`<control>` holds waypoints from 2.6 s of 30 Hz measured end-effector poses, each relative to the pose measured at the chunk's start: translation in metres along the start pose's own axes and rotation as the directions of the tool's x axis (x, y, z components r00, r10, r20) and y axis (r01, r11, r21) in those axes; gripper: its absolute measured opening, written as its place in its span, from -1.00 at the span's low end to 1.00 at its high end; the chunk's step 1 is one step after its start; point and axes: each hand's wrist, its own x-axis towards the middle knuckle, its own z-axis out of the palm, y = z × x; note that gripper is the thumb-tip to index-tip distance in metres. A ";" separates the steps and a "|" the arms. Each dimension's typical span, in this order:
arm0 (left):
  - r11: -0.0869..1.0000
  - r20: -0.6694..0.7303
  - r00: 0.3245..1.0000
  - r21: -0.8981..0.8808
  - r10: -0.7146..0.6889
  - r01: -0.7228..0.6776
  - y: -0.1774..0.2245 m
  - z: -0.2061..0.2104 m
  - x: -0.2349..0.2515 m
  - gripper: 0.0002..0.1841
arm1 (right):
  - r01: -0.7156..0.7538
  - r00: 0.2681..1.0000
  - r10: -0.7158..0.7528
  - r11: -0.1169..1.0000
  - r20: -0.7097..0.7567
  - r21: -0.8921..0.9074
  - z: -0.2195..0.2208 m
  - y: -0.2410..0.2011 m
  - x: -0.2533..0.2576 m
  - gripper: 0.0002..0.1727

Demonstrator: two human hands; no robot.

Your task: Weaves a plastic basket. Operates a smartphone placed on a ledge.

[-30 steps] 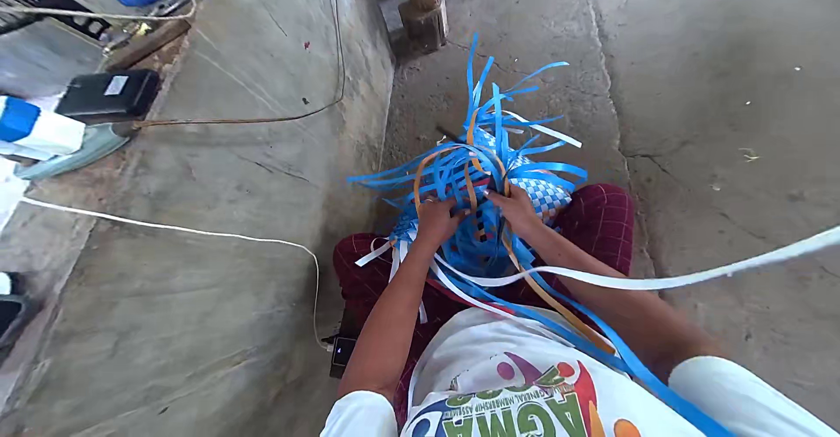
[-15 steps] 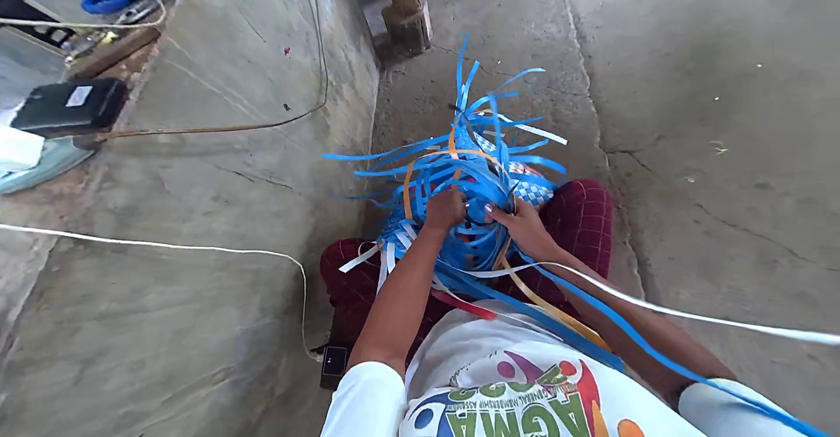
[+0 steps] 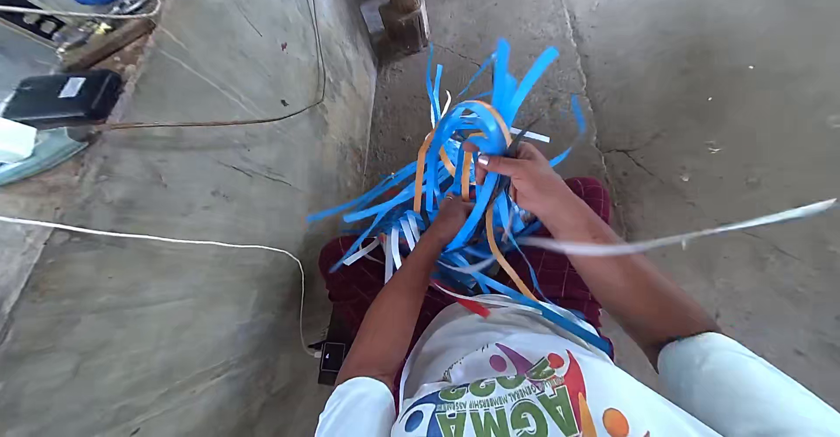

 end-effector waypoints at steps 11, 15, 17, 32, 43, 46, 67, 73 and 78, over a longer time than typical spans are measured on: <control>0.985 0.005 0.996 -0.146 -0.092 0.092 -0.029 0.004 0.024 -0.71 | -0.164 0.975 0.058 0.838 -0.214 -0.520 -0.050 0.114 -0.003 -0.73; 0.979 -0.046 0.983 -0.108 -0.179 0.173 -0.028 0.005 0.033 -0.52 | -0.182 0.968 0.108 0.923 -0.226 -0.340 -0.044 0.117 -0.005 -0.77; 0.980 -0.060 0.978 -0.025 -0.198 0.197 -0.028 0.007 0.038 -0.48 | -0.122 0.981 0.089 0.974 -0.171 -0.191 -0.040 0.105 -0.006 -0.85; 0.990 -0.288 0.951 -0.117 -0.109 0.078 -0.043 0.011 0.033 -0.60 | -0.044 0.958 0.277 0.413 0.080 -0.910 -0.044 0.096 0.043 -0.57; 0.984 -0.257 0.951 -0.064 -0.175 0.164 -0.030 0.003 0.030 -0.60 | -0.109 0.951 0.279 0.700 0.130 -0.706 -0.062 0.051 0.023 -0.63; 0.984 -0.261 0.949 -0.070 -0.176 0.163 -0.036 0.005 0.035 -0.61 | 0.143 0.981 -0.090 0.935 0.173 -0.324 -0.089 0.004 0.006 -0.84; 0.955 -0.508 0.809 0.183 0.295 -0.234 -0.038 -0.009 -0.083 -0.77 | 0.449 0.860 0.136 0.258 0.492 -0.855 -0.008 0.115 0.082 -0.68; 0.994 -0.838 0.546 -0.063 -0.004 -0.090 -0.088 -0.028 -0.190 -0.79 | 0.395 0.853 0.226 0.311 0.471 -0.865 -0.014 0.116 0.094 -0.68; 0.959 -0.929 0.278 -0.187 -0.243 0.213 -0.073 -0.081 -0.312 -0.67 | 0.428 0.844 0.162 0.372 0.511 -0.824 -0.009 0.122 0.105 -0.67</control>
